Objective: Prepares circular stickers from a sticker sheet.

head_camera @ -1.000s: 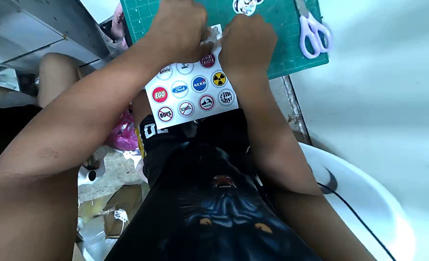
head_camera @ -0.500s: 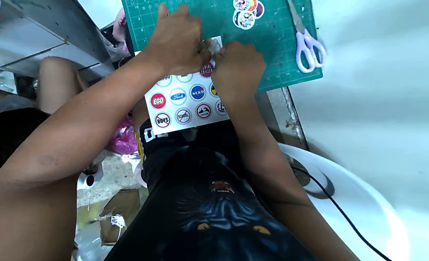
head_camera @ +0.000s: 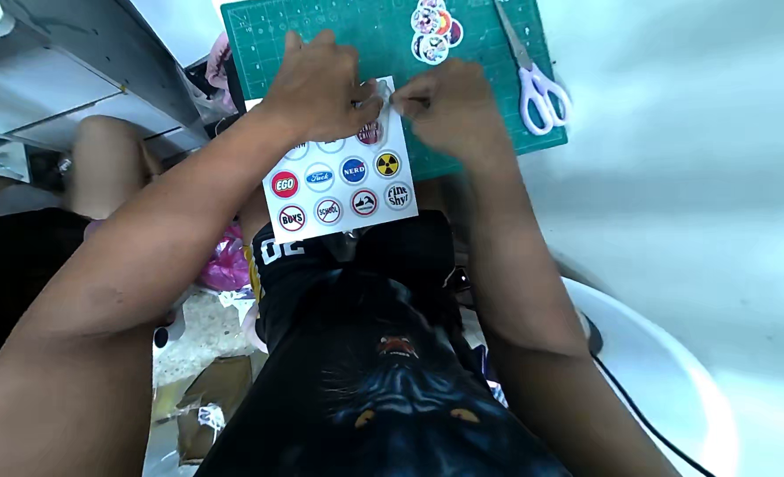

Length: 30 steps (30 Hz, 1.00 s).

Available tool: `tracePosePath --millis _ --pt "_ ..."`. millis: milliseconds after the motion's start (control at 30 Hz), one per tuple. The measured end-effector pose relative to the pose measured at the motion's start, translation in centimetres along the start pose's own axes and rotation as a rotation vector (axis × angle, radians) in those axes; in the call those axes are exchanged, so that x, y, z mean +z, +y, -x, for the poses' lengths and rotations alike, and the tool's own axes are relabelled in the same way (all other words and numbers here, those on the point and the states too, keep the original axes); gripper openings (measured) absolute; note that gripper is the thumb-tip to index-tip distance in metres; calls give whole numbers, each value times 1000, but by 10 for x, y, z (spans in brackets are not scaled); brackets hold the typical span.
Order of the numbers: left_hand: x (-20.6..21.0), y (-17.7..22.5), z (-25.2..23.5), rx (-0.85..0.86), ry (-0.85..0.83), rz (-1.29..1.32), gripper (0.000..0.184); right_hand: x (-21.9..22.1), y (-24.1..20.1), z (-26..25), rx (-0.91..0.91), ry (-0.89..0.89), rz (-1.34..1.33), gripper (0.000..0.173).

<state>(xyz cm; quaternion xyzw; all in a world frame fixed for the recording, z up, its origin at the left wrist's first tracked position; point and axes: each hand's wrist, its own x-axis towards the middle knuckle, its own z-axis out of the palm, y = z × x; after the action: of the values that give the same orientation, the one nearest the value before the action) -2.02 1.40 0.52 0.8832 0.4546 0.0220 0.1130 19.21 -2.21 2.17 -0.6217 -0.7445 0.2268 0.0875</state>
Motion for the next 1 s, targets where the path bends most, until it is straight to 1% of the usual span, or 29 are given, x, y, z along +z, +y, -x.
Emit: tracePosePath --millis 67,167,233,300,367,467,533,633,700,800,1000 --pt "1 0 0 -7 -7 -7 68 -3 16 -16 -75 31 -68 26" --pt "-2 4 0 -14 -41 -29 66 0 25 -36 -209 -22 -127 29" --pt "-5 7 1 -32 -57 -47 70 3 28 -42 -245 -45 -155 27" --pt "-6 11 1 -58 -78 -64 77 4 30 -45 -230 -75 -165 26" --pt "-8 14 2 -97 -103 -66 79 4 28 -45 -199 -105 -145 24" --pt "-11 16 3 -140 -150 -33 76 2 23 -44 -169 -135 -110 22" --pt "-14 16 1 -147 -174 -24 71 1 22 -45 -164 -136 -96 25" --pt "-19 14 -3 -112 -205 -18 65 0 18 -43 -160 -148 -78 36" --pt "-21 11 -6 -84 -235 -13 64 0 15 -42 -149 -157 -69 40" --pt "-27 4 -12 -46 -282 0 63 -1 13 -43 -107 -173 -49 41" --pt "-34 -11 -29 47 -342 50 48 -2 12 -44 -63 -176 -48 40"
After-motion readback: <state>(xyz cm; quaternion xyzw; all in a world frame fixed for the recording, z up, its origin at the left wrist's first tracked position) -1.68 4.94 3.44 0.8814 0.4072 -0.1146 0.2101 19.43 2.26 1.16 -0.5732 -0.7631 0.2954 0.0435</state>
